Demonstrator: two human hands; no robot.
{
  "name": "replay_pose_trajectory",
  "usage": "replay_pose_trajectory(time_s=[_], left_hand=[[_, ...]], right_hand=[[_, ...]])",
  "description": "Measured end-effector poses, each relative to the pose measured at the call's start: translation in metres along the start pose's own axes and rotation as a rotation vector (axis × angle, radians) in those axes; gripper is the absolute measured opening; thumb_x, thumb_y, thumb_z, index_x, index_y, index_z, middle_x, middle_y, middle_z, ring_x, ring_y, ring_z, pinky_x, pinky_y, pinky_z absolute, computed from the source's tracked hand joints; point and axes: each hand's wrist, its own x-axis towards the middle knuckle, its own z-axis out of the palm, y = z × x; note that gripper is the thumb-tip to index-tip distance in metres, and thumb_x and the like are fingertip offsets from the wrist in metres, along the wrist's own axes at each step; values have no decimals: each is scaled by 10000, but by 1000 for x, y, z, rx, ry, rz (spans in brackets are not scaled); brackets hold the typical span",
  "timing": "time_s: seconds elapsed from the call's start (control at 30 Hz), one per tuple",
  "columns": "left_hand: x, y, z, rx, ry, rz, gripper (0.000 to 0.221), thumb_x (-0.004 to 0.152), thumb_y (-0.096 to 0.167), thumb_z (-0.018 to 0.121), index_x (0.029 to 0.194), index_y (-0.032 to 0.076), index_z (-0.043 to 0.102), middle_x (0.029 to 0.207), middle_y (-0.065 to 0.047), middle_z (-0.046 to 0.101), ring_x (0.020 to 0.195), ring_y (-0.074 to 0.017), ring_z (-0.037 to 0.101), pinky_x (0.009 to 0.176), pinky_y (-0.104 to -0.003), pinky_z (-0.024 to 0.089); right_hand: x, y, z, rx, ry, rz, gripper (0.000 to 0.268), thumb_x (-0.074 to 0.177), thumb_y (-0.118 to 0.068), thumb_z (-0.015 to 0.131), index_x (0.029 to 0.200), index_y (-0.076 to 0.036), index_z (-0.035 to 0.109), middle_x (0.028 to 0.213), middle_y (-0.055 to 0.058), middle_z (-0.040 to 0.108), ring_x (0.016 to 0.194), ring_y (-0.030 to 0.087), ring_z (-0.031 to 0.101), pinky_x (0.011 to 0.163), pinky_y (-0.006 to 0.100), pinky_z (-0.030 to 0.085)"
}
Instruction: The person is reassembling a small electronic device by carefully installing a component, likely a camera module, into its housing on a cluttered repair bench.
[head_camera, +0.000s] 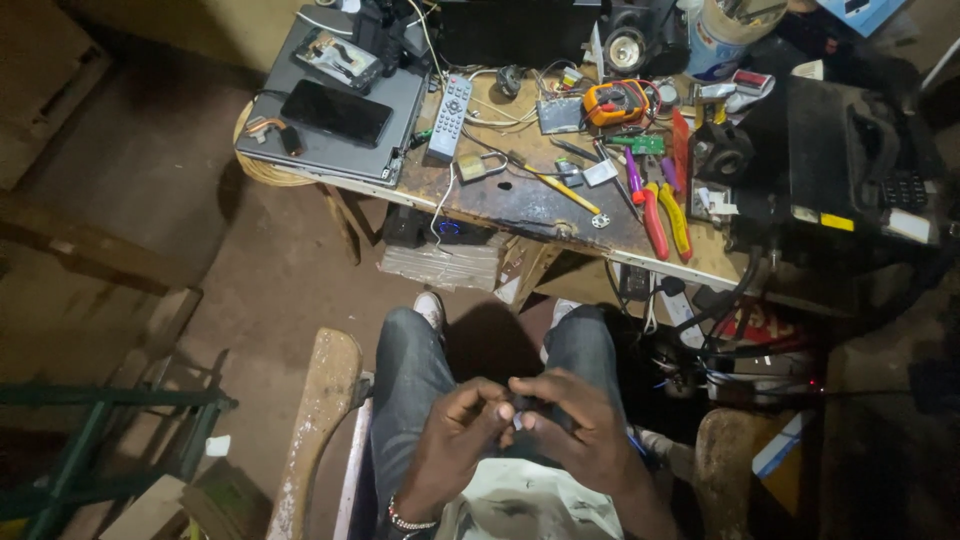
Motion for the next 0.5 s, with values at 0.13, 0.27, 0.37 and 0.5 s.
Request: replay_pose_trajectory(time_s=[0.13,0.27,0.37,0.5], left_hand=[[-1,5,0,29,7,-43,180,825,213,572,758,47,550,645,-51,527,566,-122,530,519,-236,448],[-2,7,1,46,-1,13,198,830,230,555,756,47,549,646,-54,532,580,-127,527,532,-246,435],[-3,3,1,36,25,-4,182,821,214,557,785,36,550,649,-50,518,590,-122,519,547,-251,460],[-3,9,3,90,64,-43,223,780,231,597,902,44,599,715,-35,561,608,-120,576,545,-236,494]], right_hand=[[-2,3,0,42,22,38,284,801,-198,572,1016,-14,593,843,85,618,750,164,592,666,265,462],[-8,11,0,-37,57,76,276,783,-234,588,990,-55,623,960,70,667,873,171,632,839,315,419],[-5,7,-1,-47,47,20,248,787,-217,588,970,-52,618,927,78,662,833,190,623,788,325,432],[1,1,-2,-78,-18,-142,174,841,-151,526,972,-57,591,851,116,577,738,200,585,650,283,482]])
